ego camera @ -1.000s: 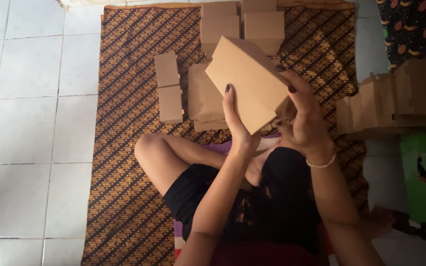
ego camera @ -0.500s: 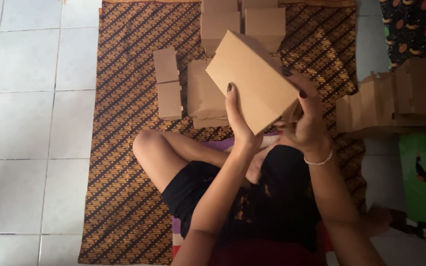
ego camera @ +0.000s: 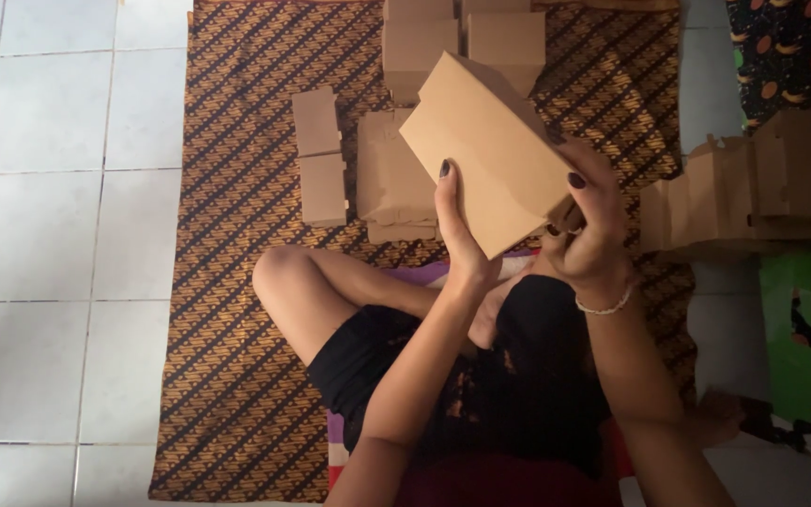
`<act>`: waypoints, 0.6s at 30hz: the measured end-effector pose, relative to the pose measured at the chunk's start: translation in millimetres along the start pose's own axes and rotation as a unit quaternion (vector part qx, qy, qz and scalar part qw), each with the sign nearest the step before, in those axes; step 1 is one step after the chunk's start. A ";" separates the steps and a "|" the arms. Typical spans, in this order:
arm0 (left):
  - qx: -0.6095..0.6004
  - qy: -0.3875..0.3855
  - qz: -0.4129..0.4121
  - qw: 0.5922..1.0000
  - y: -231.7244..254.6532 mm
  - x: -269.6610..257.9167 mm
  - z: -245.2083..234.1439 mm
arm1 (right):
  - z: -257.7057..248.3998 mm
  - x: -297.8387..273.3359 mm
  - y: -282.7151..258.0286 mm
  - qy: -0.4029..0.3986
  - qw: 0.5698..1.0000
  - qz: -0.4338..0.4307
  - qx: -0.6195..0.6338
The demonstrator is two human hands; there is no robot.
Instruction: Folding flat cardboard sheets into small boxes and stacking them.
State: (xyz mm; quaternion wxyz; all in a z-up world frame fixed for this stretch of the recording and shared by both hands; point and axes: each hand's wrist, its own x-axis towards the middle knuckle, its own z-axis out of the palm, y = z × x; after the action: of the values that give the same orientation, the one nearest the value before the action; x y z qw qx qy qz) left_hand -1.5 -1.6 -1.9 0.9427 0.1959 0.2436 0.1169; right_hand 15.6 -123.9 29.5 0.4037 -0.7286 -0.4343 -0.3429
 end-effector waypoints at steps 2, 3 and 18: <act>0.003 0.005 0.004 1.000 0.5 -3.1 1.6 | 0.6 -2.6 2.1 0.001 1.000 0.000 0.002; 0.005 0.010 0.007 1.000 0.9 -4.6 2.6 | 0.9 -3.6 3.2 0.001 1.000 -0.001 0.003; 0.021 0.035 -0.012 0.999 -6.0 -2.0 -1.4 | 18.6 5.6 14.9 0.099 0.982 -0.159 -0.036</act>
State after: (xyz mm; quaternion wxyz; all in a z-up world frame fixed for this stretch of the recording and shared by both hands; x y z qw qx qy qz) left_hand -3.1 -7.1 -4.8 0.9304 0.2086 0.2817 0.1069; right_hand 34.1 -109.8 21.8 0.3587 -0.6269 -0.4899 -0.4881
